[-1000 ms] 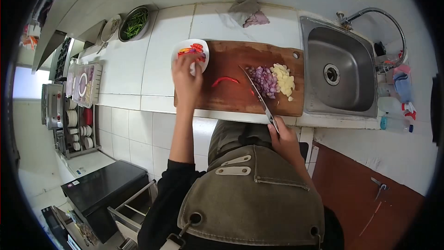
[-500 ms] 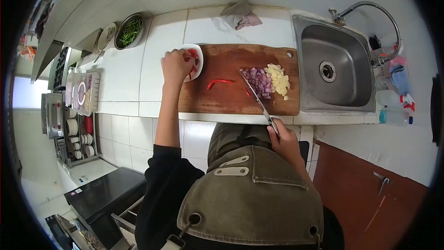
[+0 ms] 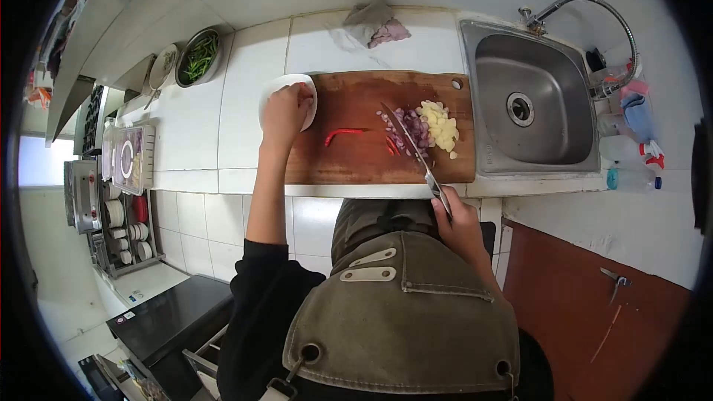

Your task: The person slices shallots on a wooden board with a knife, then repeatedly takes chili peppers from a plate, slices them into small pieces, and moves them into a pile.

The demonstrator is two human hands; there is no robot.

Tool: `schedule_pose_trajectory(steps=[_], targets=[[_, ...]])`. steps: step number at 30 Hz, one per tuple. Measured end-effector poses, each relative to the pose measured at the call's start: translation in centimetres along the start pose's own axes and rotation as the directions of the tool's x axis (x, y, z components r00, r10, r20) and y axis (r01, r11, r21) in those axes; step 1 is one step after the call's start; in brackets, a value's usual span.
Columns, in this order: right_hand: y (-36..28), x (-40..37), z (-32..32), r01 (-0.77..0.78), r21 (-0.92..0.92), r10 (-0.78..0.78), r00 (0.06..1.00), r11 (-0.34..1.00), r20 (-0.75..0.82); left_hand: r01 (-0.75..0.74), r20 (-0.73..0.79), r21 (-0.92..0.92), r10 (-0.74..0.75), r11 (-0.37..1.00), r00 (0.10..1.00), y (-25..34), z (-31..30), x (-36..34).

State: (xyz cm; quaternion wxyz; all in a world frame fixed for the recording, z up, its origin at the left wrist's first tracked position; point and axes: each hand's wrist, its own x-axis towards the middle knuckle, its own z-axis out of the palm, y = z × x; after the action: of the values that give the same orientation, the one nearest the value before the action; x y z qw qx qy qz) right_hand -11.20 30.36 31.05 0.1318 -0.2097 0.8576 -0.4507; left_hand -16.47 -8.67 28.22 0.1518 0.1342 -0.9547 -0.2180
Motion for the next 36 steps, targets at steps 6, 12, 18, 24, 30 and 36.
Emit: schedule_pose_trajectory(steps=[6, 12, 18, 24, 30, 36], targets=[[1.1, -0.3, 0.1, 0.060, -0.059, -0.059, 0.998, 0.996, 0.008, -0.031, 0.082, 0.076, 0.025, 0.997, 0.996, 0.6, -0.6, 0.4], [1.6, -0.9, 0.7, 0.068, -0.262, -0.068, 0.998, 0.963, 0.006, -0.102, 0.113, 0.042, 0.096, 0.994, 0.989, 0.1, -0.9, 0.5], [1.5, -0.9, 1.1, 0.062, -0.279, -0.064, 0.998, 0.958, 0.004, -0.094, -0.101, -0.215, 0.074, 0.972, 0.992, 2.9, -2.9, -0.5], [1.4, -0.6, 1.8, 0.066, -0.186, -0.061, 0.998, 0.980, 0.031, 0.007, 0.059, -0.537, 0.030, 0.844, 0.998, 8.7, -1.2, -5.6], [1.2, 0.1, 2.3, 0.059, -0.110, -0.055, 0.998, 0.992, 0.034, -0.147, 0.063, -0.488, 0.203, 0.860, 0.977, 9.7, 3.8, -8.7], [1.4, 0.2, 2.7, 0.096, -0.093, -0.091, 0.994, 0.991, 0.052, -0.315, -0.065, -0.343, 0.312, 0.885, 0.948, 9.2, 4.4, -9.9]])
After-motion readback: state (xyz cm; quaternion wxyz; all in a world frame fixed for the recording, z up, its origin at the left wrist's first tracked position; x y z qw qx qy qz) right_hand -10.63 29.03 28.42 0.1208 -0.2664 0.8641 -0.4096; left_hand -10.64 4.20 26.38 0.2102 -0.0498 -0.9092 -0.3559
